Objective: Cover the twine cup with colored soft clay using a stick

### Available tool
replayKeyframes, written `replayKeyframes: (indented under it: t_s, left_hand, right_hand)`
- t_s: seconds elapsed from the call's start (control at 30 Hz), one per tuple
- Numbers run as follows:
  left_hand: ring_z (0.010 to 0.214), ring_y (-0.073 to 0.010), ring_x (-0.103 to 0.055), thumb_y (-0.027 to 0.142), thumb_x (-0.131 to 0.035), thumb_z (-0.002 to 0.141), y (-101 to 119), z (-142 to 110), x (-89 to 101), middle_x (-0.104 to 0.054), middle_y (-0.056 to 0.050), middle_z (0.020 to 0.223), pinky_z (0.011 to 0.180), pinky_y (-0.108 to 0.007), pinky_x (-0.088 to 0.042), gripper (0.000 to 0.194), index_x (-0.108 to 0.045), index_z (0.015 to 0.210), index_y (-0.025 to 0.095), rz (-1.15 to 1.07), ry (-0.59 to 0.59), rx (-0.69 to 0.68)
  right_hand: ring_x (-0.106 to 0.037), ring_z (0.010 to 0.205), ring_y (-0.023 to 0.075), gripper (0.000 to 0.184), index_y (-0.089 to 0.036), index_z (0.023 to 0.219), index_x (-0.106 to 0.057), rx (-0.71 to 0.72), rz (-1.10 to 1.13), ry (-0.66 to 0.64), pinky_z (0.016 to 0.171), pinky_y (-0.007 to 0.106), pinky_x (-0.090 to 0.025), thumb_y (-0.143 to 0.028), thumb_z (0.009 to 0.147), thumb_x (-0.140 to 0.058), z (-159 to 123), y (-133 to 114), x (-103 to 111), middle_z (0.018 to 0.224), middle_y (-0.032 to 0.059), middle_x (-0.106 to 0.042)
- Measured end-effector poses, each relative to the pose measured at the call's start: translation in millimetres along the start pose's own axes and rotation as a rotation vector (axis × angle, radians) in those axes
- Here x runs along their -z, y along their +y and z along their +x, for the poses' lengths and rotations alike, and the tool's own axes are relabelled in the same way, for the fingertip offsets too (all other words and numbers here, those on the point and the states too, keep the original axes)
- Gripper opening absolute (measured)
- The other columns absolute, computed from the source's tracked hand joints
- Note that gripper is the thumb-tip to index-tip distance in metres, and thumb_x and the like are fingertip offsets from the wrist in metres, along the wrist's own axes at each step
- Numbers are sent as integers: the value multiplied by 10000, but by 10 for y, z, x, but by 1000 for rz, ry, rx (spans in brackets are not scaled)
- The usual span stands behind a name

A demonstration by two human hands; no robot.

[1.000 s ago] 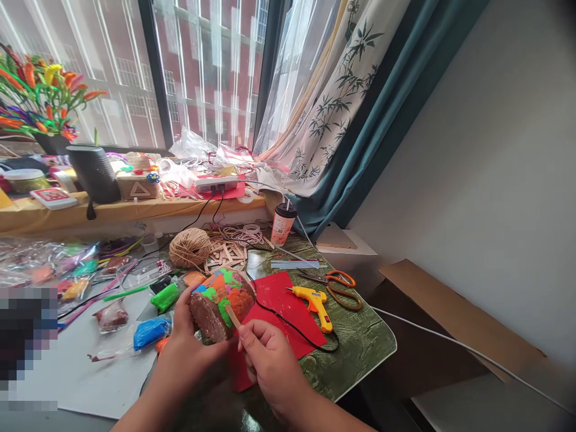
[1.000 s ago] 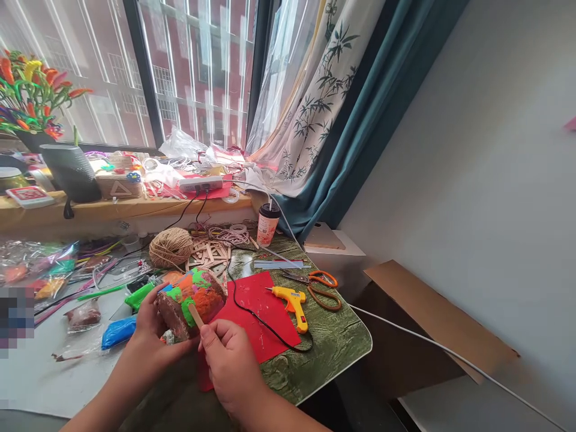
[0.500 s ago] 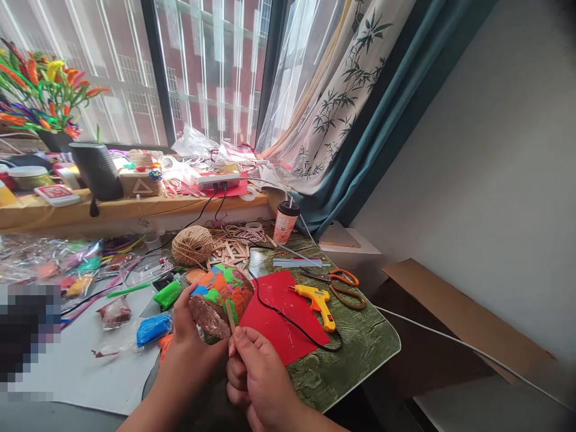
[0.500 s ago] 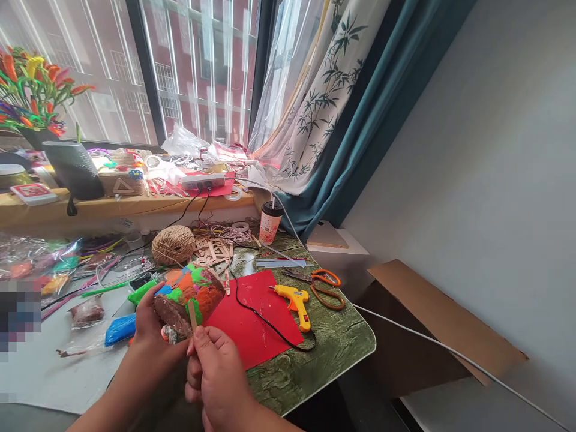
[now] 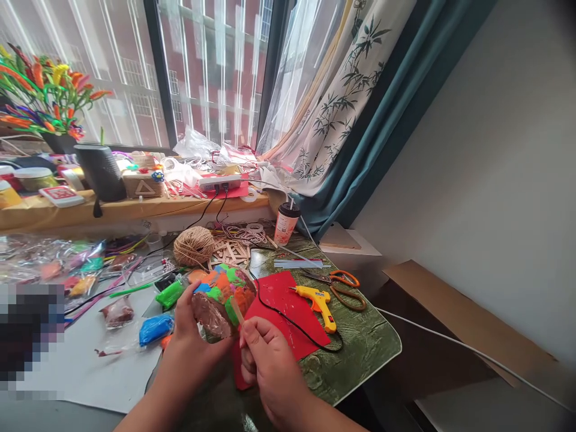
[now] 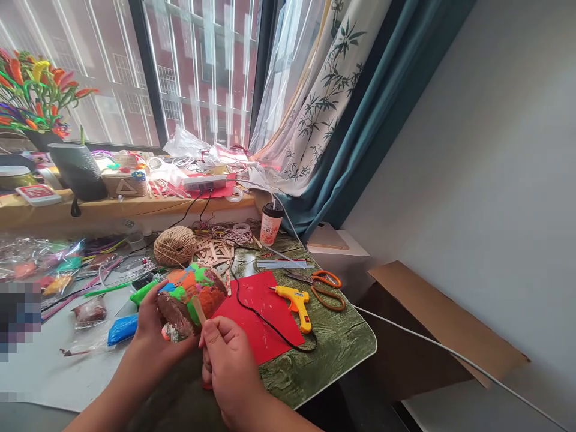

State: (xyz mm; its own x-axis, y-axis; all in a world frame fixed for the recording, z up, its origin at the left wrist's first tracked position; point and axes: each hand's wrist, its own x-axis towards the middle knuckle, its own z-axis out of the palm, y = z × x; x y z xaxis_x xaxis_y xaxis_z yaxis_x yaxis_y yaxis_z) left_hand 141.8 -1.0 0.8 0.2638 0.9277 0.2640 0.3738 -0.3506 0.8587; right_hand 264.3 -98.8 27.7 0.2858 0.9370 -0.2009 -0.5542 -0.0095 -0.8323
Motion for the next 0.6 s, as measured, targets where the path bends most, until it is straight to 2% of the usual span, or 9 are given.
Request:
replayKeyframes:
  t_s: [0.07, 0.17, 0.33, 0.4, 0.5, 0.6]
  left_hand:
    - [1338, -374, -660, 429, -842, 743, 2, -8, -10, -539, -134, 1554, 1103, -583, -546, 1008, -325, 1603, 326, 3, 3, -41]
    - [1352, -370, -652, 415, -829, 776, 3, -15, 4, -499, -142, 1591, 1093, -566, -562, 990, -301, 1609, 323, 12, 17, -147]
    - [1493, -379, -527, 394, -827, 808, -3, -21, 22, -470, -135, 1620, 1205, -572, -474, 936, -327, 1595, 318, 49, 32, -271]
    - [1483, -377, -536, 391, -826, 805, -30, -26, 8, -488, -132, 1614, 1198, -573, -478, 926, -341, 1591, 321, 52, 6, -233]
    - [1354, -361, -649, 399, -845, 773, -102, -21, -22, -553, -128, 1556, 1122, -570, -539, 963, -346, 1594, 331, -12, -47, -105]
    - [1253, -341, -713, 398, -916, 696, -155, 10, -34, -587, -139, 1514, 1052, -544, -591, 1044, -354, 1574, 324, -122, -76, -92]
  right_hand:
    - [-210, 428, 64, 667, -226, 730, -551, 67, -65, 13, 428, 223, -189, -847, 760, -794, 7, 25, 49, 469, -140, -325]
    - [-249, 460, 82, 675, -219, 720, -577, 72, -202, 17, 454, 244, -192, -867, 779, -755, 17, 12, 89, 504, -112, -352]
    - [-422, 616, 141, 709, -203, 680, -596, 142, -408, 10, 566, 269, -323, -895, 781, -714, 65, -122, 145, 619, -26, -499]
    - [-451, 655, 159, 710, -202, 683, -602, 138, -440, -13, 598, 279, -354, -897, 786, -705, 85, -159, 181, 657, -7, -527]
    - [-445, 664, 159, 690, -202, 693, -601, 133, -421, -67, 637, 287, -373, -873, 815, -700, 91, -173, 240, 670, -11, -521]
    - [-432, 676, 157, 653, -201, 726, -609, 201, -417, -48, 663, 288, -375, -834, 873, -676, 74, -167, 300, 692, -17, -513]
